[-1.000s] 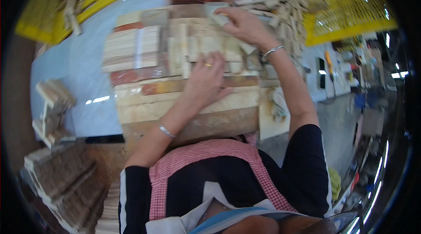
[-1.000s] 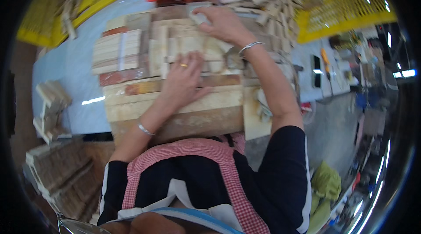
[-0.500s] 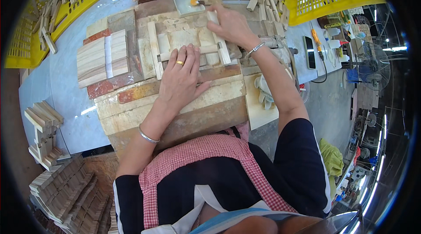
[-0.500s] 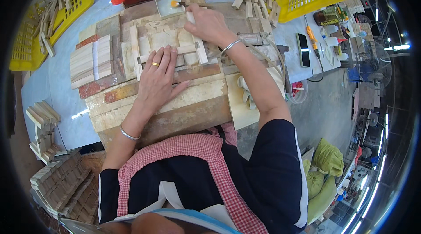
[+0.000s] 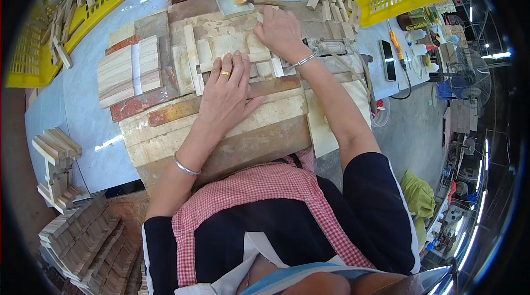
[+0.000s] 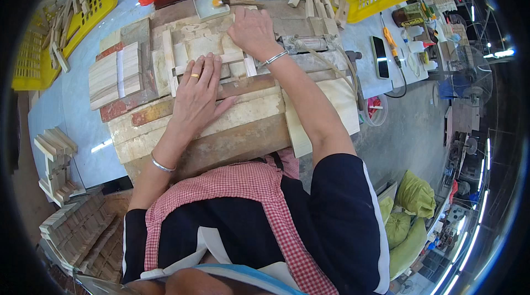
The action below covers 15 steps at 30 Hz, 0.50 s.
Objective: Assembling wooden frame components using glue, a hammer, and a jig in a workshop.
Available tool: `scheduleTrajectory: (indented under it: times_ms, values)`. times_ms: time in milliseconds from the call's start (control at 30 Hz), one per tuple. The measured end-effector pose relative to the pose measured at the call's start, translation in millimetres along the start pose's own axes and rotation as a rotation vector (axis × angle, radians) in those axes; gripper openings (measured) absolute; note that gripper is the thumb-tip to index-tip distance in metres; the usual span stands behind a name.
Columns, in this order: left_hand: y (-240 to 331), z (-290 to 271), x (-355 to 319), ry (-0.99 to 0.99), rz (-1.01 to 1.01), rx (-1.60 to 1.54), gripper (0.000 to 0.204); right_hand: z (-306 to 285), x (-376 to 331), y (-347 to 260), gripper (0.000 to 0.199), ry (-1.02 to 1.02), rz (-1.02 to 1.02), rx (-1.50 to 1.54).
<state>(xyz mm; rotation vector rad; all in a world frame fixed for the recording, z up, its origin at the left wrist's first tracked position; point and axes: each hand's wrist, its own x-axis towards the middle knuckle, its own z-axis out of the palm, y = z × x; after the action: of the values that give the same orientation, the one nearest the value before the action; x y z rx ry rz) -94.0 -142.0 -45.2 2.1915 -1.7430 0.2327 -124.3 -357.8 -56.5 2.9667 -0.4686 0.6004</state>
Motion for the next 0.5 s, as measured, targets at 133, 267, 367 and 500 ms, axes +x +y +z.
scheduleTrajectory:
  times_ms: [133, 267, 367, 500]
  values:
    - [7, -3, 3, -0.011, 0.003, 0.046, 0.078, 1, 1, -2, 0.020, -0.003, 0.004, -0.006]
    - [21, -1, 5, -0.080, -0.002, 0.154, 0.073, 0, -3, -4, 0.021, -0.057, 0.039, 0.090]
    - [21, 4, 6, -0.094, 0.001, 0.151, 0.073, -7, -3, 12, 0.022, -0.073, 0.084, 0.391]
    - [22, -5, 9, -0.098, -0.003, 0.135, 0.070, -17, 0, 19, 0.023, -0.107, 0.081, 0.445]
